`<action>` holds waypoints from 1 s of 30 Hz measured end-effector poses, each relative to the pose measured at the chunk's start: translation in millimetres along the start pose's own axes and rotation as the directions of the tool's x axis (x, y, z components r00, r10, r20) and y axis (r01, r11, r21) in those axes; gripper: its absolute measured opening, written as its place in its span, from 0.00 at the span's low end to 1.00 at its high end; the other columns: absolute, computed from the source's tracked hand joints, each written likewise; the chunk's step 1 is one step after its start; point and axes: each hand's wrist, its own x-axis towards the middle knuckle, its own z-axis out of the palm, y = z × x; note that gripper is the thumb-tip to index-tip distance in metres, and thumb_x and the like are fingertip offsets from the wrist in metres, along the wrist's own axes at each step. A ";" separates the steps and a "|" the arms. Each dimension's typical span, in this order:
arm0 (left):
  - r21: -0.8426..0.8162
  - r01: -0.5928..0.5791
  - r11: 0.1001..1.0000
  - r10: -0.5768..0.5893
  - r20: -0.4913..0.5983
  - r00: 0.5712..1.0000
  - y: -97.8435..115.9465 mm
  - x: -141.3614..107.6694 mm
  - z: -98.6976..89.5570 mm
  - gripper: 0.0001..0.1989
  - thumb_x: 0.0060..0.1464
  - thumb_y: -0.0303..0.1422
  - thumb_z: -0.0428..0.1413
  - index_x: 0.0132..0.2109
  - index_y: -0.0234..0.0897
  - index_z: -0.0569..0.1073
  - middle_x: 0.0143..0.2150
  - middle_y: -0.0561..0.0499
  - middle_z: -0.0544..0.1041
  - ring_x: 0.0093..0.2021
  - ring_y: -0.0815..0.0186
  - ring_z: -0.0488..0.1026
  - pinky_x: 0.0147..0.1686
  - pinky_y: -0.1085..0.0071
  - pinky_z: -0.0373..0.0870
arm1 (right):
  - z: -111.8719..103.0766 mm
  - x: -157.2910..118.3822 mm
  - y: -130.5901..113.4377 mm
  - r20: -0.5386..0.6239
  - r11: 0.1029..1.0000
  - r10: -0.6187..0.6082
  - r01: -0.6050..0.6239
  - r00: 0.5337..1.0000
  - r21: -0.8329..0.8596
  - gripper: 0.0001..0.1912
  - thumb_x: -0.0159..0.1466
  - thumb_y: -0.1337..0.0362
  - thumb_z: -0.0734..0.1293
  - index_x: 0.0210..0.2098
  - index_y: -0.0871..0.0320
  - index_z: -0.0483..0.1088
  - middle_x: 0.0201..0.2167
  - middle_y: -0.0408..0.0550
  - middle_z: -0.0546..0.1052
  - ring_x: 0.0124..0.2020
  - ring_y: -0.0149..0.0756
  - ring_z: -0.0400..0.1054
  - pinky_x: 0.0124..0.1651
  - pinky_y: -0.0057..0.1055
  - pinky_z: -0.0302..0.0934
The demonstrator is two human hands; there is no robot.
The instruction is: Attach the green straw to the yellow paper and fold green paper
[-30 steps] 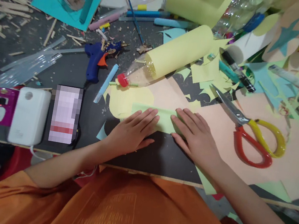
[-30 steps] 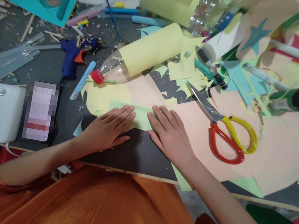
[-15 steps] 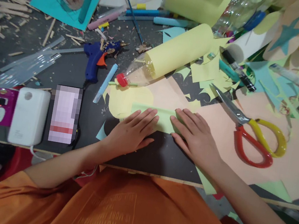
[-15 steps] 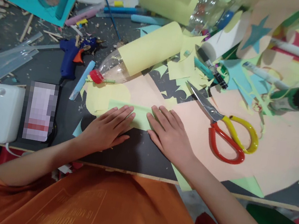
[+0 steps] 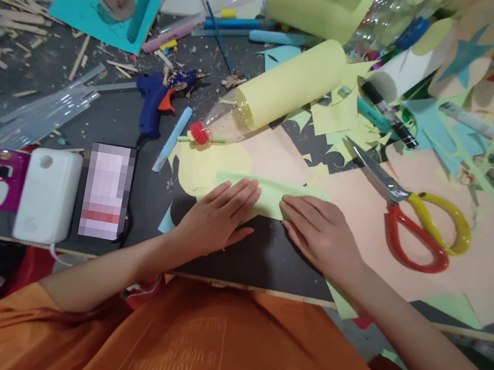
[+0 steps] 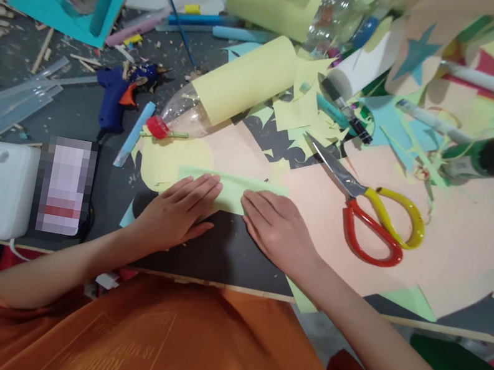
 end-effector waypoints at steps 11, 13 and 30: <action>0.039 0.003 0.999 -0.003 0.000 1.000 1.7 6.5 -7.3 0.26 0.62 0.34 0.45 0.63 0.25 0.61 0.63 0.36 0.68 0.64 0.56 0.64 0.60 0.61 0.61 | 7.5 27.4 -6.5 0.256 0.983 0.100 -0.055 0.961 -0.178 0.21 0.67 0.71 0.58 0.58 0.64 0.66 0.34 0.54 0.76 0.33 0.43 0.66 0.33 0.35 0.62; 0.035 0.005 0.999 -0.005 0.009 1.000 1.6 7.6 -8.6 0.25 0.62 0.34 0.46 0.63 0.25 0.61 0.63 0.36 0.68 0.63 0.56 0.64 0.60 0.61 0.61 | 9.8 32.7 -8.1 0.278 0.974 0.119 -0.058 0.953 -0.220 0.21 0.67 0.72 0.58 0.59 0.63 0.66 0.32 0.53 0.75 0.31 0.41 0.66 0.30 0.33 0.60; 0.106 0.155 0.982 -0.153 -0.022 0.988 2.3 -2.3 -11.8 0.25 0.62 0.41 0.50 0.64 0.41 0.60 0.64 0.34 0.64 0.62 0.50 0.64 0.59 0.56 0.62 | -22.0 -3.1 8.7 0.240 0.920 0.196 -0.093 0.951 -0.381 0.19 0.67 0.71 0.56 0.53 0.71 0.69 0.27 0.52 0.75 0.29 0.40 0.66 0.26 0.32 0.52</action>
